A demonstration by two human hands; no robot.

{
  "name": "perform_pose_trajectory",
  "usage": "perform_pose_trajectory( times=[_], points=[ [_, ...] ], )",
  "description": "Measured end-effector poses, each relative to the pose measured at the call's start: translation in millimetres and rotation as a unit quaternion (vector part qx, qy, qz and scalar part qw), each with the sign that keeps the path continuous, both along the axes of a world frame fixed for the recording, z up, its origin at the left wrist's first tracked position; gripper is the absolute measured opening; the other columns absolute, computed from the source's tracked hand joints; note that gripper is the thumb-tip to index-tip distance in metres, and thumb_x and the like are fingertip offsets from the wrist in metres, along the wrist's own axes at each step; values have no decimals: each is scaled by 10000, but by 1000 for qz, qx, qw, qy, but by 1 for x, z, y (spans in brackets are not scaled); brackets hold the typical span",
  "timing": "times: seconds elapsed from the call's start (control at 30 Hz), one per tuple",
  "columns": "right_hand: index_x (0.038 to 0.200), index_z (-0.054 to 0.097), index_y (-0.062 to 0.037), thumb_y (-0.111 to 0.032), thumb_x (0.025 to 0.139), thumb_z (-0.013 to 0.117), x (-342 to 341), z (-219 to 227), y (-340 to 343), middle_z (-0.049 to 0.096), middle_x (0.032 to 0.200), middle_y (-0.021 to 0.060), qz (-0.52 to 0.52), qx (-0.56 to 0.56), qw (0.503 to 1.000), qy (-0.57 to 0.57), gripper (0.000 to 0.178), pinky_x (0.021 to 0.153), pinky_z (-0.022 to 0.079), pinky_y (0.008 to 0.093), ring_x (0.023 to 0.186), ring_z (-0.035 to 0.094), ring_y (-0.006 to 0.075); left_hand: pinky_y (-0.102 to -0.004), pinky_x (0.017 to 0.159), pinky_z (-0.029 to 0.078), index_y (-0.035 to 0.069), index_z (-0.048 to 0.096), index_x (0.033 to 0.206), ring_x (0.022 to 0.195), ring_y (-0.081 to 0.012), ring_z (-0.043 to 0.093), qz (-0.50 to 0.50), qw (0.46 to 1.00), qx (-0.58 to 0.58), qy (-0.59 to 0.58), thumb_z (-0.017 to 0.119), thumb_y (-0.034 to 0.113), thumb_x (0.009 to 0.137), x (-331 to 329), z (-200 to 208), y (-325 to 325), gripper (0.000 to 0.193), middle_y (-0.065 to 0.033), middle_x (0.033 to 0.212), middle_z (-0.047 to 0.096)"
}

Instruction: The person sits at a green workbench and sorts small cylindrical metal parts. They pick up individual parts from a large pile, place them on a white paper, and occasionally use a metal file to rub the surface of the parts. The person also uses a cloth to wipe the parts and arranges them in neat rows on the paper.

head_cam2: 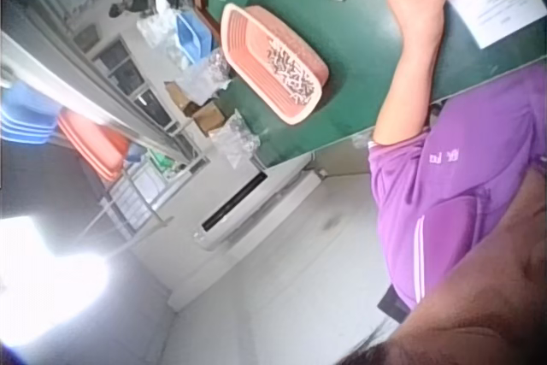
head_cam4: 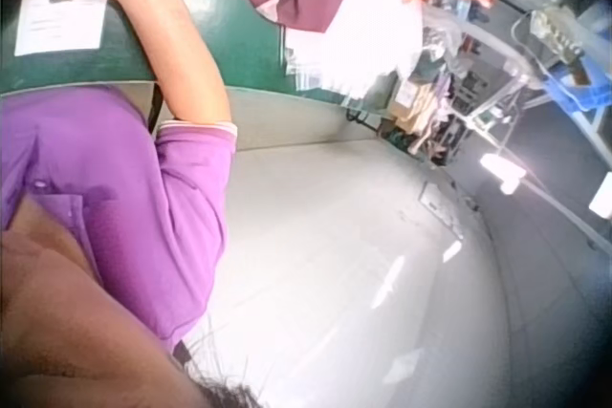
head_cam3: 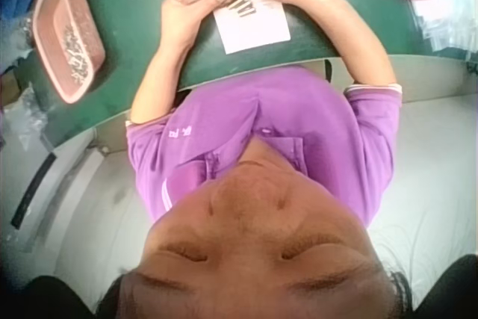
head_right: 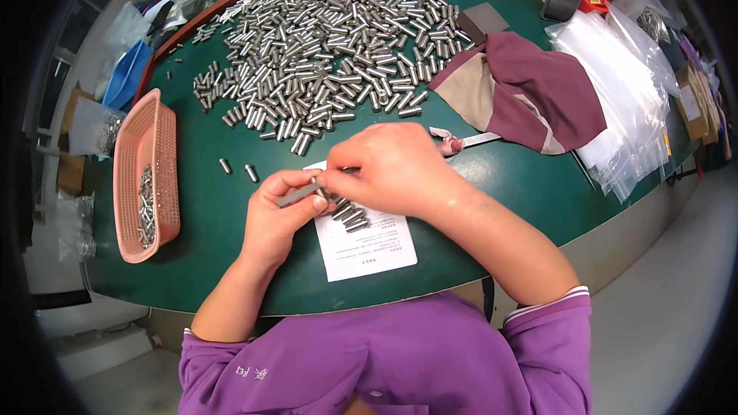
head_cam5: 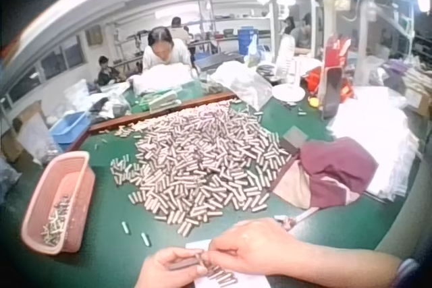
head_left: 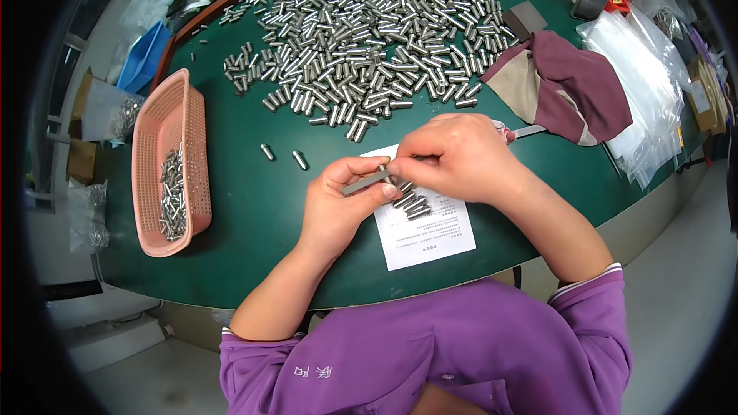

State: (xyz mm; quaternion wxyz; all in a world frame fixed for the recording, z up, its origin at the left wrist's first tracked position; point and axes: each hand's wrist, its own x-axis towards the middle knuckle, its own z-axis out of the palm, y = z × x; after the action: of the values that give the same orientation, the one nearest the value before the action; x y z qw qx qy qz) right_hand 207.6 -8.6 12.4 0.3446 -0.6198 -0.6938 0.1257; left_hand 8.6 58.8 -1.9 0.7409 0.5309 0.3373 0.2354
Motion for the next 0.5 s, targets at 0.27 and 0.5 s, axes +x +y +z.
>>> perform_pose_trajectory(
  times=[0.27,0.5],
  points=[
    [788,737,-129,-324,833,677,-1,2,-1,669,677,72,2,5,1000,-20,209,585,506,393,649,663,266,-314,819,583,-17,615,1154,888,-198,709,4,1000,-21,-15,679,-65,873,-2,-6,1,292,-125,1004,701],
    [801,750,-128,-314,818,697,38,8,-11,686,693,64,-73,-112,985,105,195,586,509,369,651,678,236,-307,826,569,-13,608,1192,903,-198,705,-13,997,-41,-57,668,-31,896,-8,-13,9,302,-131,1032,698]
  ],
)
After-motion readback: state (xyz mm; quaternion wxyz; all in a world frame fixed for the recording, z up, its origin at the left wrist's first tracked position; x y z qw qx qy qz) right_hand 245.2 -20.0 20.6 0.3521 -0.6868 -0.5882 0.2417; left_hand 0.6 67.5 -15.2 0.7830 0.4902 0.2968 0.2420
